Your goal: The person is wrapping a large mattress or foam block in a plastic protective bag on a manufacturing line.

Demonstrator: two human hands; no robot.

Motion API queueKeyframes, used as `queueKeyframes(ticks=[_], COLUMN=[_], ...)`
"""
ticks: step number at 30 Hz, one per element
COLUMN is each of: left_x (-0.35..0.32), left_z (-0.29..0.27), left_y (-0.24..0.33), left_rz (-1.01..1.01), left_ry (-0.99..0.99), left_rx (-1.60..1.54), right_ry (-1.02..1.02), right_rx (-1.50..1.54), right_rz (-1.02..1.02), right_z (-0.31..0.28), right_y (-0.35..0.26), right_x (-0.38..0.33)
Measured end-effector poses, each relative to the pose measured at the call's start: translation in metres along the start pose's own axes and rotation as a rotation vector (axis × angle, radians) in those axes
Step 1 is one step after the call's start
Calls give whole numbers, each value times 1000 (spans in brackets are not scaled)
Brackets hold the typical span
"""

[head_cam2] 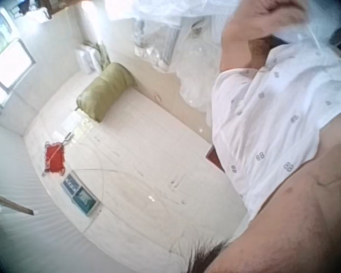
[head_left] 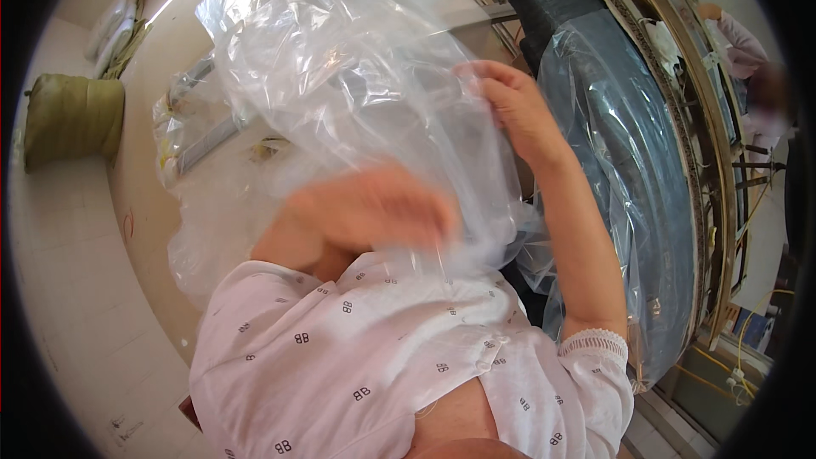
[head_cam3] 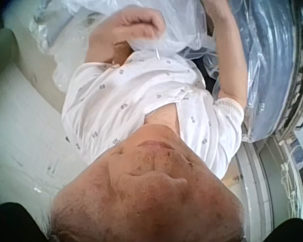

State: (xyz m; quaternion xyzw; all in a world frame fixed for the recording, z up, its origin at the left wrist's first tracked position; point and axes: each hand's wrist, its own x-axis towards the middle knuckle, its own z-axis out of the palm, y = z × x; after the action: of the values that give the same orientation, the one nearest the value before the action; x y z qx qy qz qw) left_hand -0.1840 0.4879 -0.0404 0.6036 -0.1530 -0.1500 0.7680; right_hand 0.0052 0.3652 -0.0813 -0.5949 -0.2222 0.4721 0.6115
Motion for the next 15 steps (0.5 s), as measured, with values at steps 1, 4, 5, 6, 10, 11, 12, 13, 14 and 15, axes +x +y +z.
queueKeyframes(ticks=[1, 4, 5, 6, 10, 11, 12, 13, 14, 15], left_x=[-3, 10, 6, -3, 7, 14, 9, 22, 29, 42], left_z=[-16, -86, -110, -136, -146, -137, -105, -70, -28, 13], left_y=[-4, 7, -10, -43, -68, -60, -36, -25, 0, 9], left_rz=[133, -371, -373, -186, 191, 178, 161, 1, 297, 321], left_ry=[490, 981, 1002, 987, 791, 736, 699, 712, 372, 147], left_rx=[50, 1259, 1263, 728, 781, 739, 715, 185, 745, 648], right_ry=[100, 56, -140, -335, -730, -574, -442, -268, -103, 63], right_rx=[-59, -134, -140, -146, -448, -348, -242, -133, -113, -92], right_rz=[-56, -183, -172, -161, -265, -197, -149, -98, -155, -218], right_z=[-4, 18, 36, 53, 52, 33, 12, -16, -38, -49], right_y=[-7, -23, -21, -20, -35, -45, -65, -79, -83, -71], right_x=[-8, -40, -52, -65, -95, -80, -74, -77, -60, -29])
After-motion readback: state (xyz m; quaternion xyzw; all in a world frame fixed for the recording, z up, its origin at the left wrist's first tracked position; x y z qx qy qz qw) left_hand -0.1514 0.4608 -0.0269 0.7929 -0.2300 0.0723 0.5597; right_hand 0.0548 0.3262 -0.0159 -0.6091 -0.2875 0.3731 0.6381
